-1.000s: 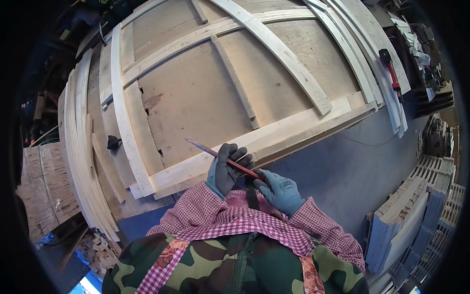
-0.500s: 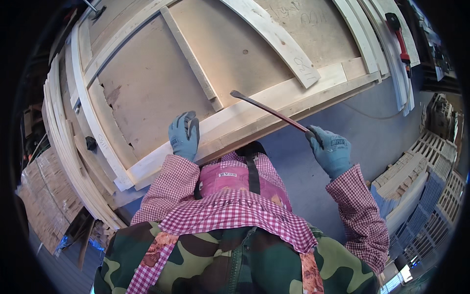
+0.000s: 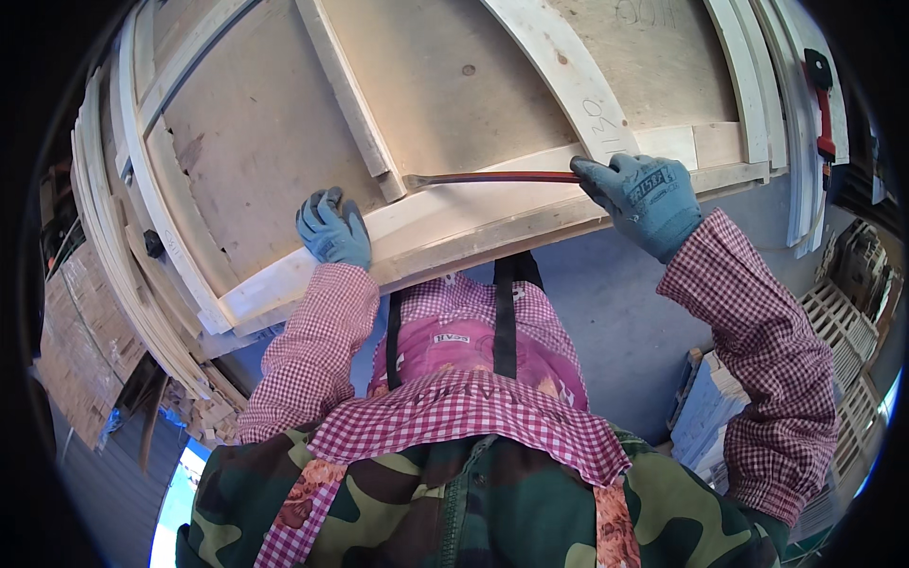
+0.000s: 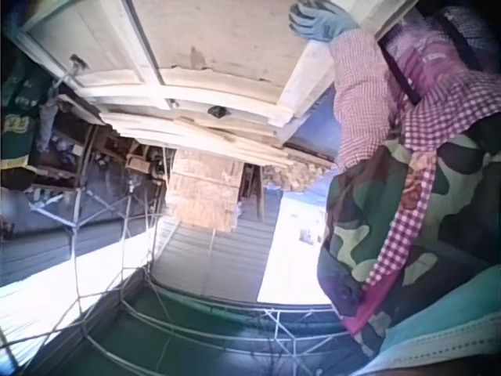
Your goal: The person measures and marks wooden planks on a large frame, then uses a hammer and pry bar to adjust and fit the pieces. The person also picks up and positions additional planks while working on the frame.
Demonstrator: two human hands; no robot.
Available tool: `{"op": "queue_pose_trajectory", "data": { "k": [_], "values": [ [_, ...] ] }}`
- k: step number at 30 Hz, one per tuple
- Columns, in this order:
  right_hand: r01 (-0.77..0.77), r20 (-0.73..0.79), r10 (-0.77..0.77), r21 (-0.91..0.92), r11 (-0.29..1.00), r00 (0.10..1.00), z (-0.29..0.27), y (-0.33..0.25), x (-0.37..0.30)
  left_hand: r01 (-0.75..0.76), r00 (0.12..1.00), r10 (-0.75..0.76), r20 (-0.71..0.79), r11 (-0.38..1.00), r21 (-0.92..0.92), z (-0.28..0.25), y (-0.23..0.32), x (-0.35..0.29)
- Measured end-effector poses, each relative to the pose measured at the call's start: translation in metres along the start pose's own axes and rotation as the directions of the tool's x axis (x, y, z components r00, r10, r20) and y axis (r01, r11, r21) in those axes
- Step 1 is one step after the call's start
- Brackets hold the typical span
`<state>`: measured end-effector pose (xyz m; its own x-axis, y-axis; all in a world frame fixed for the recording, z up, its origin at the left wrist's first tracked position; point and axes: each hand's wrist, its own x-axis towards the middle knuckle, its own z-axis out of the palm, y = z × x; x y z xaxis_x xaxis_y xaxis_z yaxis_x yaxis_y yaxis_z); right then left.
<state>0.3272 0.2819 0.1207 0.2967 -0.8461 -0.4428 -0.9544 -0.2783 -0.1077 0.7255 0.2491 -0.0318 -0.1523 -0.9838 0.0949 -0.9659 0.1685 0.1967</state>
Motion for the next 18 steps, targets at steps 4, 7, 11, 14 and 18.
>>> {"op": "queue_pose_trajectory", "data": {
  "k": [4,7,11,14,18],
  "values": [
    [-0.053,0.129,0.047,0.043,0.998,0.991,-0.008,-0.005,0.004,-0.012,1.0,0.012,0.007,0.999,0.031,0.003,0.002,0.0],
    [-0.093,0.114,0.069,0.221,0.971,0.991,0.028,-0.006,-0.017,-0.012,1.0,0.011,0.011,0.999,0.038,-0.001,0.004,0.001],
    [-0.106,0.082,0.092,0.197,0.975,0.992,0.042,-0.003,-0.012,-0.021,0.999,0.021,0.026,0.999,0.026,0.0,-0.001,0.001],
    [-0.064,0.058,0.054,0.187,0.98,0.997,0.051,0.003,-0.01,0.0,1.0,-0.001,0.014,0.999,0.039,0.002,0.001,-0.001],
    [-0.008,0.007,0.006,0.213,0.977,1.0,0.057,0.014,-0.001,-0.02,1.0,0.019,0.014,0.999,0.03,0.001,-0.003,0.001]
  ]
}}
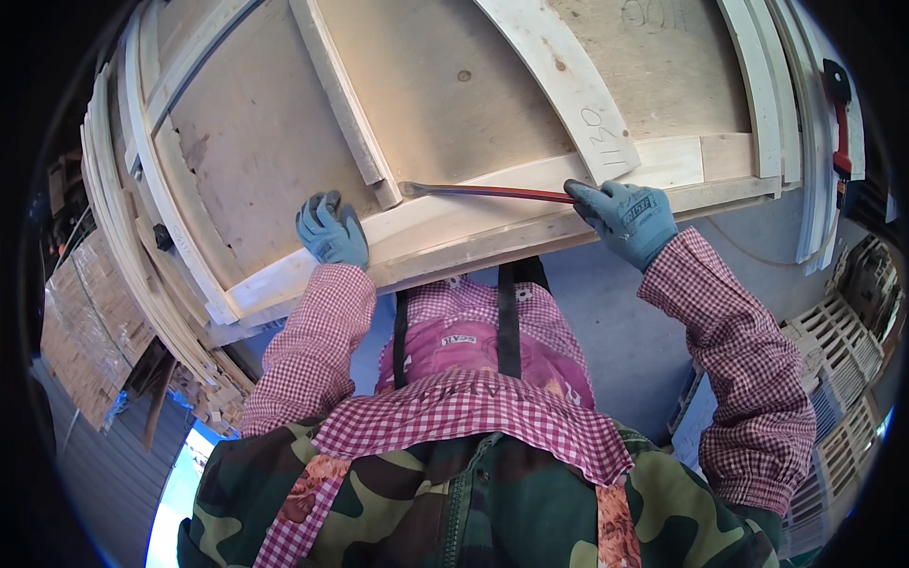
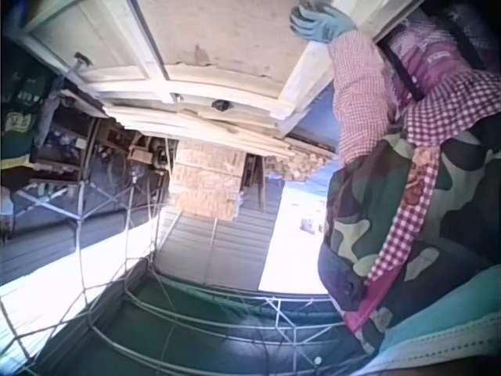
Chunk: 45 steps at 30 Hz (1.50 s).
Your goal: The person measures and marks wooden planks on a large frame, then uses a hammer and pry bar to adjust and fit the pieces. The person also picks up and positions additional planks while working on the frame.
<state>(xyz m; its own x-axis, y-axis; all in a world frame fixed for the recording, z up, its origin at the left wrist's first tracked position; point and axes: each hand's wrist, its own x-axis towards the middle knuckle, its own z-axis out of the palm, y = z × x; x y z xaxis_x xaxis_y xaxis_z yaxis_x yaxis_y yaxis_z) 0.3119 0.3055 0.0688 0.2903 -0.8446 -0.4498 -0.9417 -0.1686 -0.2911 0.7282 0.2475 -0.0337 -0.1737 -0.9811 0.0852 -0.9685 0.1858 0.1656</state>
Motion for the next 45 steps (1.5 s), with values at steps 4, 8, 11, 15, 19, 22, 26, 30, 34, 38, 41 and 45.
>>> {"op": "queue_pose_trajectory", "data": {
  "k": [4,8,11,15,19,22,26,30,34,38,41,45],
  "values": [
    [-0.04,0.06,0.036,0.07,0.997,0.998,-0.044,-0.021,-0.001,-0.007,1.0,0.007,-0.011,1.0,-0.001,0.0,0.0,0.005],
    [-0.123,0.139,0.121,0.005,0.992,0.983,-0.074,-0.038,0.011,0.008,1.0,-0.008,-0.025,1.0,-0.018,-0.005,0.011,0.003],
    [-0.156,0.134,0.141,0.109,0.982,0.981,-0.057,-0.03,0.007,0.016,1.0,-0.016,0.005,1.0,0.018,-0.004,0.01,0.002],
    [-0.117,0.117,0.1,0.146,0.982,0.988,-0.012,-0.011,-0.003,0.031,0.999,-0.032,0.024,0.999,0.006,-0.003,0.009,-0.001],
    [-0.102,0.097,0.084,0.203,0.974,0.992,-0.007,0.002,0.009,0.026,0.999,-0.026,0.035,1.0,0.014,-0.001,0.007,0.0],
    [-0.035,0.03,0.029,0.217,0.976,0.999,0.004,0.009,0.008,0.037,0.999,-0.038,0.021,0.999,0.03,0.0,0.006,-0.003],
    [-0.063,0.088,0.046,0.196,0.979,0.995,0.004,0.013,0.014,0.033,0.999,-0.034,0.013,0.999,0.036,-0.001,0.006,-0.002],
    [-0.071,0.111,0.056,0.132,0.989,0.992,0.004,0.011,0.013,0.001,1.0,-0.001,-0.031,1.0,0.007,-0.002,0.006,0.001],
    [-0.119,0.151,0.111,0.044,0.992,0.982,-0.003,0.005,0.016,0.051,0.997,-0.051,-0.062,0.999,-0.003,-0.006,0.011,-0.003],
    [-0.219,0.161,0.218,-0.008,0.976,0.963,-0.013,-0.012,0.004,0.041,0.993,-0.048,-0.111,0.997,-0.063,0.0,0.007,0.0],
    [-0.292,0.171,0.28,0.049,0.955,0.945,-0.033,-0.06,-0.02,0.069,0.989,-0.081,-0.127,0.993,-0.091,0.002,0.005,-0.003],
    [-0.319,0.168,0.306,0.056,0.946,0.937,-0.022,-0.062,-0.023,0.118,0.981,-0.121,-0.154,0.993,-0.03,-0.002,0.021,-0.013]
  ]
}}
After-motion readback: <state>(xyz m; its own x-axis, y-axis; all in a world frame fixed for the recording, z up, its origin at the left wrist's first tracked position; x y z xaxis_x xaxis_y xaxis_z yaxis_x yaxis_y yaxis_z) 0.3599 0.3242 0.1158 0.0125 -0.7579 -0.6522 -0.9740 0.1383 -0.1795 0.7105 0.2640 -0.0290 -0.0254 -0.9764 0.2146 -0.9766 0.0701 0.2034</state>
